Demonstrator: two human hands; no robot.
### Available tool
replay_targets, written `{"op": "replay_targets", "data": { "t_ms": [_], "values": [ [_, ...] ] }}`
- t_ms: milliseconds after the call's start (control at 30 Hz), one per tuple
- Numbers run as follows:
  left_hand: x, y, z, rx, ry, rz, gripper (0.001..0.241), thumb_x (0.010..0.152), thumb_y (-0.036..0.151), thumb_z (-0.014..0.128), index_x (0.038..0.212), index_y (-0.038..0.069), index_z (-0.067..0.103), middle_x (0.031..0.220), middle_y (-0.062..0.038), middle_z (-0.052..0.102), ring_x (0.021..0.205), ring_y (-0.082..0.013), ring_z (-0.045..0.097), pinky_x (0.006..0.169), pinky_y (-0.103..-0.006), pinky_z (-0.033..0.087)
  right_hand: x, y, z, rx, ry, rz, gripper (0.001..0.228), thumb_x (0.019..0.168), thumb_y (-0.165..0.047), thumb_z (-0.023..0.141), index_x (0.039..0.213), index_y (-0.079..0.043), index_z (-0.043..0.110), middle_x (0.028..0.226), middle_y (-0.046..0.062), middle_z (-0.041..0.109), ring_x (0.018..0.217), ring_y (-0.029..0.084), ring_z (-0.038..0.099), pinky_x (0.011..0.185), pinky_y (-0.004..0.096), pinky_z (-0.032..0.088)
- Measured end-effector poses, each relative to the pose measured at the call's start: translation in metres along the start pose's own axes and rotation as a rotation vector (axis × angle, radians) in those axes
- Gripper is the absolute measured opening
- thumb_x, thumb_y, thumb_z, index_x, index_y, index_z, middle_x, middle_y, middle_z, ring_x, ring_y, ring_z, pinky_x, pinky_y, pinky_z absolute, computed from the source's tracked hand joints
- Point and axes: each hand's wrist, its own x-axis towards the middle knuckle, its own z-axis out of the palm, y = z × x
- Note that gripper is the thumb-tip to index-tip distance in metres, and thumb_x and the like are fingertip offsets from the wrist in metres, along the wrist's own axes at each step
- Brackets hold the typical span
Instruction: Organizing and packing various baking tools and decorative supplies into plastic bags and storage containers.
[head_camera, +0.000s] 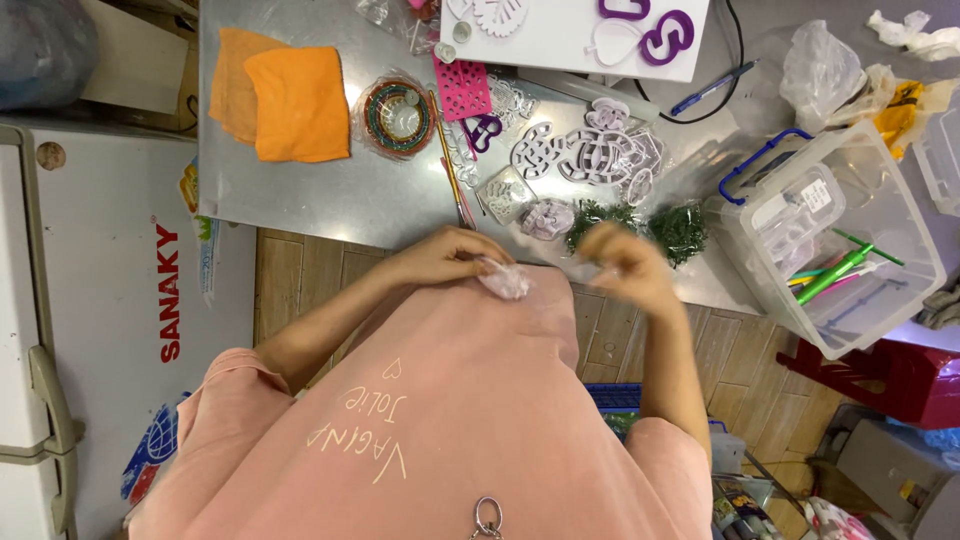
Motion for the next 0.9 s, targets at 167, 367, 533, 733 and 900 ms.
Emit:
{"op": "replay_targets", "data": {
  "t_ms": [167, 367, 533, 733, 900],
  "values": [
    [0.008, -0.022, 0.002, -0.135, 0.089, -0.013, 0.031, 0.102, 0.019, 0.065, 0.129, 0.005, 0.07, 0.125, -0.007, 0.073, 0.111, -0.0153, 0.068, 0.096, -0.0324, 0.055, -0.02, 0.099, -0.089, -0.522, 0.674, 0.39, 0.026, 0.099, -0.024, 0.078, 0.107, -0.006, 0.061, 0.1, 0.009, 0.071, 0.088, 0.019, 0.068, 0.083, 0.036, 0.056],
    [0.033, -0.023, -0.002, -0.385, 0.175, -0.092, 0.041, 0.106, 0.032, 0.058, 0.134, 0.003, 0.065, 0.118, -0.005, 0.07, 0.108, -0.0119, 0.066, 0.09, -0.03, 0.057, -0.019, 0.151, -0.101, -0.923, 0.773, 0.671, 0.057, 0.082, -0.028, 0.092, 0.122, -0.003, 0.059, 0.1, 0.013, 0.073, 0.086, 0.023, 0.069, 0.077, 0.038, 0.055],
    [0.055, 0.002, -0.011, -0.429, 0.234, -0.19, 0.044, 0.104, 0.038, 0.052, 0.13, 0.005, 0.064, 0.107, -0.002, 0.067, 0.096, -0.0108, 0.067, 0.071, -0.0339, 0.062, -0.012, 0.089, -0.096, -0.915, 0.829, 0.712, 0.058, 0.079, -0.028, 0.093, 0.124, -0.006, 0.064, 0.094, 0.011, 0.072, 0.081, 0.022, 0.069, 0.074, 0.035, 0.055],
    [0.076, 0.01, -0.018, -0.208, 0.119, -0.073, 0.038, 0.107, 0.037, 0.057, 0.121, 0.004, 0.069, 0.101, -0.003, 0.073, 0.097, -0.0086, 0.067, 0.083, -0.0272, 0.055, 0.05, -0.054, -0.025, -0.772, 0.344, 0.342, 0.033, 0.096, -0.008, 0.07, 0.129, -0.008, 0.073, 0.096, 0.007, 0.068, 0.08, 0.019, 0.065, 0.07, 0.033, 0.052],
    [0.084, 0.023, -0.026, -0.174, 0.009, -0.047, 0.037, 0.105, 0.04, 0.059, 0.115, 0.006, 0.071, 0.095, -0.001, 0.073, 0.091, -0.0069, 0.067, 0.078, -0.0254, 0.054, 0.074, -0.083, 0.008, -0.804, 0.137, 0.584, 0.028, 0.082, -0.009, 0.082, 0.094, -0.001, 0.058, 0.069, 0.005, 0.059, 0.064, 0.015, 0.057, 0.059, 0.029, 0.046]
  ]
}}
